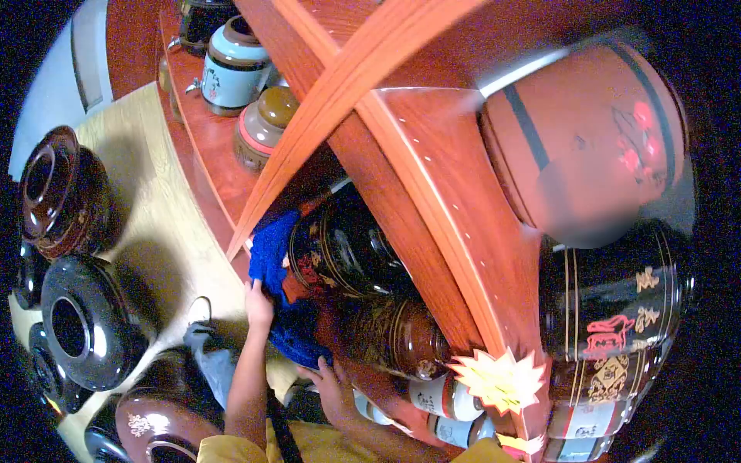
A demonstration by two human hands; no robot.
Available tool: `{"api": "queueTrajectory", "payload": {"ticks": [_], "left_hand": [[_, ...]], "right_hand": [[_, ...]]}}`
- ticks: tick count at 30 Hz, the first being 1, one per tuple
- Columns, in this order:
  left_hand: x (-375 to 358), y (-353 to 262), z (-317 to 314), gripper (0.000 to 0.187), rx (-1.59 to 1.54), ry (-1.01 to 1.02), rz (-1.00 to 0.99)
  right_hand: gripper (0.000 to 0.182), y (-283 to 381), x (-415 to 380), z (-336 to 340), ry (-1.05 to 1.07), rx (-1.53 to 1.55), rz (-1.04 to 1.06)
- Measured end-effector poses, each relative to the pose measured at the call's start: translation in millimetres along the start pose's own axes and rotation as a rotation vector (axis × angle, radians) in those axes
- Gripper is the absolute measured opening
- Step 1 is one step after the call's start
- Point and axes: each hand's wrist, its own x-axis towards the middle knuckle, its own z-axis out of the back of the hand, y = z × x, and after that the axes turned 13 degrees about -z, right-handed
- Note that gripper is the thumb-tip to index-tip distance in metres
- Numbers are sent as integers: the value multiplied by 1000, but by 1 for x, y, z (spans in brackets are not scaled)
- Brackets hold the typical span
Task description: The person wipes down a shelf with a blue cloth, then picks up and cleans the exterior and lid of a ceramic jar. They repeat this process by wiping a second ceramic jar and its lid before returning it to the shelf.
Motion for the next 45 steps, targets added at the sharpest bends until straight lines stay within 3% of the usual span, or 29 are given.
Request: {"api": "queueTrajectory", "payload": {"ticks": [2,5,6,7,9,10,11,14,19,21,23,26,31,34,39,41,44,45], "left_hand": [[-17,-1,20,30,30,103,46],[-50,25,12,31,180,181,178],[-57,27,25,34,188,369,233],[-67,33,34,34,216,374,218],[-91,48,45,35,161,500,25],[-102,50,50,35,81,432,-80],[-109,46,55,32,13,412,-16],[-121,33,74,22,-51,357,-130],[-130,6,102,22,-134,345,-235],[-132,-36,122,22,-153,402,-226],[-131,-53,129,25,-97,564,-411],[-142,-79,133,26,-29,653,-477],[-144,-95,139,23,-67,573,-496],[-137,-110,157,20,-181,488,-474],[-118,-117,183,20,-263,434,-392],[-103,-110,194,22,-276,411,-392],[-68,-93,221,22,-271,371,-416],[-56,-90,235,23,-255,389,-332]], "right_hand": [[36,-14,2,12,66,-32,85],[37,-20,-1,25,31,18,-15],[38,-42,17,53,84,-331,204],[31,-21,-2,31,50,86,25],[32,-6,-21,24,114,40,120],[33,-8,-22,34,135,35,103],[33,-8,-22,41,168,-25,174],[34,-3,-35,49,152,52,146],[37,-15,-37,79,194,80,161],[37,-15,-38,88,172,52,145],[37,-12,-42,94,152,19,128],[38,-12,-43,96,116,-55,131],[38,-18,-27,98,98,-65,172],[38,1,-41,89,51,-322,278],[36,-1,-17,76,145,-312,388],[33,-2,-4,63,160,-380,286],[26,4,14,17,122,-414,349],[25,7,16,-4,112,-381,365]]}}
